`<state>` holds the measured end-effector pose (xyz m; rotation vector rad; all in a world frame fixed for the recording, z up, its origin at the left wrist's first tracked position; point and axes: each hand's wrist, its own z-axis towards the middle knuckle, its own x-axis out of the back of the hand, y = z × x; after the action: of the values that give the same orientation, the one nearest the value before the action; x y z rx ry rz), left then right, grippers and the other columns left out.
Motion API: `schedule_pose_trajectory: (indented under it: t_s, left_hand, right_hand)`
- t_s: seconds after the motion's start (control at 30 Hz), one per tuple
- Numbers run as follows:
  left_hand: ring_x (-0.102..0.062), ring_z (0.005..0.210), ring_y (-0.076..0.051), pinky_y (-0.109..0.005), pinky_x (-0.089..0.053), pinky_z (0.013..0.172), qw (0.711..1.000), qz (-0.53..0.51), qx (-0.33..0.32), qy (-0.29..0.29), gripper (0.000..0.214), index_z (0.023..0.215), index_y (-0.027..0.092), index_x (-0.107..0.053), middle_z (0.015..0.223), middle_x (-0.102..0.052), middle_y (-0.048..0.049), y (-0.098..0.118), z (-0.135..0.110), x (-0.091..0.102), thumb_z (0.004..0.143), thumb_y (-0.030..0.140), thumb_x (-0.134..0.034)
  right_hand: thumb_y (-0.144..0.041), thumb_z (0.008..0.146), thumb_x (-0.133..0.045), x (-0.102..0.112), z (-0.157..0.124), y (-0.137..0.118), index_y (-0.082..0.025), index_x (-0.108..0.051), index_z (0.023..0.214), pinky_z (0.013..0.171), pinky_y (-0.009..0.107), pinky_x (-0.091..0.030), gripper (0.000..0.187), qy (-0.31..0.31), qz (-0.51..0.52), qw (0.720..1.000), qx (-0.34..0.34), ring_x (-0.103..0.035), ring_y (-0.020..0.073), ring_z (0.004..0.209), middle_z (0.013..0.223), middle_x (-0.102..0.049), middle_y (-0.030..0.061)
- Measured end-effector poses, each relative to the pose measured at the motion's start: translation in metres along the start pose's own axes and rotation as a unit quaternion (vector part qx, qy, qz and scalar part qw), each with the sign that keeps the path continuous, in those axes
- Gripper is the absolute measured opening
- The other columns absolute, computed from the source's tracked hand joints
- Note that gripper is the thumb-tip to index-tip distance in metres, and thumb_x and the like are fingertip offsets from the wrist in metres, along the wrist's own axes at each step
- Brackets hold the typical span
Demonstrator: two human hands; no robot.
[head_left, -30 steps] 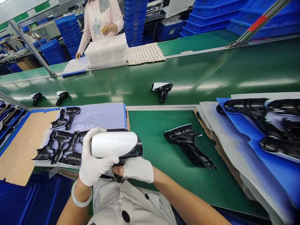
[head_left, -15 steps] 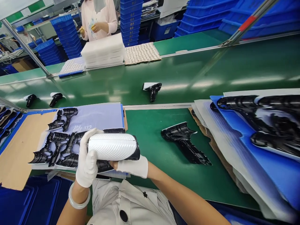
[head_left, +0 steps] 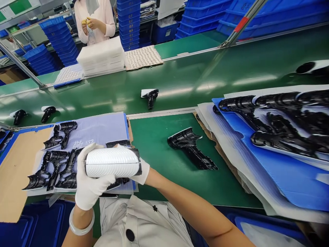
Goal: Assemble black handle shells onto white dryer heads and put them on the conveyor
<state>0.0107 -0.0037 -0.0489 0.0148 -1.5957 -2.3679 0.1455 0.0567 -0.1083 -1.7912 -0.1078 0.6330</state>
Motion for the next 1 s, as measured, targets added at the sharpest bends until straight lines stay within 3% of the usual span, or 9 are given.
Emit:
schedule_pose_trajectory:
  t_s: [0.2,0.3,0.37,0.43,0.53,0.63,0.73,0.83,1.0]
  left_hand:
    - [-0.042,0.137,-0.037,-0.051,-0.031,0.116,0.985,0.153,-0.02,0.073,0.109,0.147,0.023,-0.039,0.144,-0.044,-0.0158,0.002,-0.007,-0.016,0.057,0.068,-0.082]
    - [-0.038,0.14,-0.04,-0.053,-0.028,0.117,0.972,0.22,0.005,0.085,0.123,0.152,0.022,-0.031,0.148,-0.04,-0.0178,0.004,-0.009,-0.024,0.051,0.068,-0.084]
    - [-0.043,0.137,-0.039,-0.052,-0.032,0.116,0.969,0.227,0.027,0.091,0.114,0.15,0.022,-0.035,0.144,-0.045,-0.0168,0.005,-0.006,-0.025,0.056,0.065,-0.083]
    - [-0.05,0.13,-0.034,-0.047,-0.038,0.112,0.974,0.206,0.029,0.09,0.085,0.143,0.022,-0.047,0.137,-0.053,-0.0137,0.005,-0.001,-0.02,0.072,0.061,-0.074]
    - [-0.06,0.116,-0.024,-0.038,-0.045,0.104,0.98,0.177,0.013,0.093,0.041,0.12,0.023,-0.066,0.122,-0.065,-0.0077,0.003,0.008,-0.011,0.095,0.05,-0.05]
    - [-0.064,0.109,-0.021,-0.032,-0.049,0.098,0.985,0.149,0.027,0.086,0.041,0.107,0.024,-0.073,0.113,-0.071,-0.0044,0.001,0.013,-0.003,0.101,0.045,-0.038]
    - [-0.063,0.113,-0.02,-0.032,-0.047,0.102,0.993,0.089,0.039,0.072,0.042,0.111,0.025,-0.072,0.117,-0.071,-0.0034,-0.003,0.01,0.001,0.101,0.047,-0.037]
    - [-0.062,0.117,-0.023,-0.036,-0.045,0.106,0.998,0.03,0.035,0.033,0.045,0.122,0.027,-0.067,0.122,-0.069,-0.005,-0.005,0.005,0.003,0.098,0.055,-0.041]
    - [-0.064,0.113,-0.028,-0.039,-0.051,0.098,0.998,0.03,0.058,-0.025,0.07,0.134,0.025,-0.056,0.123,-0.067,-0.009,0.0,0.004,0.006,0.076,0.059,-0.074]
  right_hand:
    - [-0.031,0.079,-0.051,-0.001,0.005,-0.016,-0.023,-0.044,0.066,0.084,0.038,-0.05,0.017,0.082,-0.064,0.99,0.099,-0.055,0.0201,0.08,0.073,-0.053,0.0027]
    - [-0.021,0.076,-0.052,0.004,0.006,-0.019,-0.024,-0.046,0.068,0.098,0.04,-0.044,0.01,0.137,-0.176,0.955,0.195,-0.056,0.0228,0.092,0.078,-0.056,0.004]
    - [-0.017,0.074,-0.052,0.008,0.007,-0.018,-0.025,-0.049,0.071,0.101,0.041,-0.043,0.009,0.168,-0.275,0.91,0.262,-0.057,0.0236,0.095,0.081,-0.058,0.0045]
    - [-0.017,0.077,-0.049,0.011,0.008,-0.015,-0.025,-0.05,0.072,0.098,0.04,-0.046,0.009,0.165,-0.319,0.888,0.288,-0.058,0.0232,0.095,0.081,-0.058,0.0046]
    - [-0.019,0.082,-0.046,0.014,0.009,-0.011,-0.025,-0.051,0.074,0.097,0.038,-0.048,0.011,0.139,-0.304,0.895,0.295,-0.06,0.0216,0.095,0.083,-0.059,0.0041]
    - [-0.022,0.084,-0.045,0.015,0.009,-0.008,-0.025,-0.054,0.077,0.097,0.037,-0.049,0.012,0.115,-0.273,0.912,0.283,-0.061,0.0205,0.096,0.088,-0.061,0.004]
    - [-0.024,0.085,-0.044,0.015,0.009,-0.008,-0.024,-0.053,0.075,0.092,0.036,-0.05,0.013,0.097,-0.269,0.916,0.283,-0.061,0.0209,0.093,0.085,-0.061,0.0042]
    - [-0.022,0.083,-0.045,0.016,0.01,-0.008,-0.024,-0.054,0.078,0.092,0.036,-0.05,0.011,0.095,-0.286,0.893,0.335,-0.061,0.0208,0.094,0.086,-0.063,0.004]
    - [-0.018,0.087,-0.047,0.018,0.013,-0.005,-0.024,-0.055,0.083,0.096,0.035,-0.052,0.01,0.095,-0.375,0.836,0.389,-0.064,0.0199,0.102,0.09,-0.066,0.0046]
